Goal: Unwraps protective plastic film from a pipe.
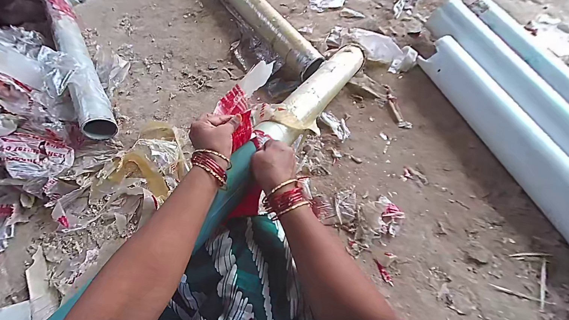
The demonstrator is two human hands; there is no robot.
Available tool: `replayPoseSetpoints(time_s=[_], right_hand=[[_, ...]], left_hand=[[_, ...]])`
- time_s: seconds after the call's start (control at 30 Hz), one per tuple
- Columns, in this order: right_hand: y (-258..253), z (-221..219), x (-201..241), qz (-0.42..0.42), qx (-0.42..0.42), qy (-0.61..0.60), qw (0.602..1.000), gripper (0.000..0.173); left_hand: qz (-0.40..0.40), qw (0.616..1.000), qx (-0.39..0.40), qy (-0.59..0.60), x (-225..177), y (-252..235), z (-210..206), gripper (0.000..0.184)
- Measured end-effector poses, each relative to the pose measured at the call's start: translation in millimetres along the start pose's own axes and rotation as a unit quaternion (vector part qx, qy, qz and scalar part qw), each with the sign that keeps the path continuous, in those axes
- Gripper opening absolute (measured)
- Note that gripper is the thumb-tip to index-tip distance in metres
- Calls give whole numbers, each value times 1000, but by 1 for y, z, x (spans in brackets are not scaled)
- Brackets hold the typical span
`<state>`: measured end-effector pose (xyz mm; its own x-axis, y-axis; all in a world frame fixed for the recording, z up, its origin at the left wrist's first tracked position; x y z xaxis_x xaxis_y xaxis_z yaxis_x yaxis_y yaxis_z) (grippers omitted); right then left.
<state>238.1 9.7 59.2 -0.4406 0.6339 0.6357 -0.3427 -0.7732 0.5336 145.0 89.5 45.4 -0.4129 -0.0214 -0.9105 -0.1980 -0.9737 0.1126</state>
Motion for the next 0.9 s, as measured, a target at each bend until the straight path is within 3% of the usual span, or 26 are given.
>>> replayPoseSetpoints(time_s=[0.2, 0.37, 0.43, 0.53, 0.63, 0.7, 0.77, 0.8, 0.9], right_hand=[[-9, 6, 11, -17, 10, 23, 1000, 28], [-14, 6, 14, 31, 37, 107, 993, 28], [-21, 10, 25, 14, 33, 154, 987, 31], [-29, 25, 26, -5, -11, 141, 990, 32], [-40, 41, 2, 0, -62, 89, 994, 36], [-48, 46, -18, 27, -93, 28, 995, 36], [-55, 43, -34, 84, -106, -68, 989, 39], [-57, 39, -38, 125, -97, -127, 979, 37], [-64, 20, -29, 277, -11, -229, 933, 23]], left_hand=[[9, 999, -9, 31, -2, 5, 1, 12], [154, 970, -30, 185, 22, -25, 19, 27], [158, 973, 1, 170, 31, -29, 25, 30], [95, 992, 78, -37, 30, -25, 44, 61], [73, 971, 187, -132, 17, -19, 46, 112], [66, 938, 278, -195, 12, -14, 38, 126], [42, 933, 276, -228, 10, -15, 36, 102], [37, 941, 244, -230, 10, -16, 38, 87], [36, 965, 90, -242, 11, -16, 53, 75]])
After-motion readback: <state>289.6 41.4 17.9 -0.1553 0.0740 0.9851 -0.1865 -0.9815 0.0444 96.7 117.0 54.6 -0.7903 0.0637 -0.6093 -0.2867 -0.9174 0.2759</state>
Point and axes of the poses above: each hand's wrist, its own y-axis away from the middle knuckle, its own z-axis out of the back of the hand, x = y × z, the point moved 2 cm from there along -y, towards the middle knuckle, and after that the axes turned 11 degrees about x, right-handed, at the moved point
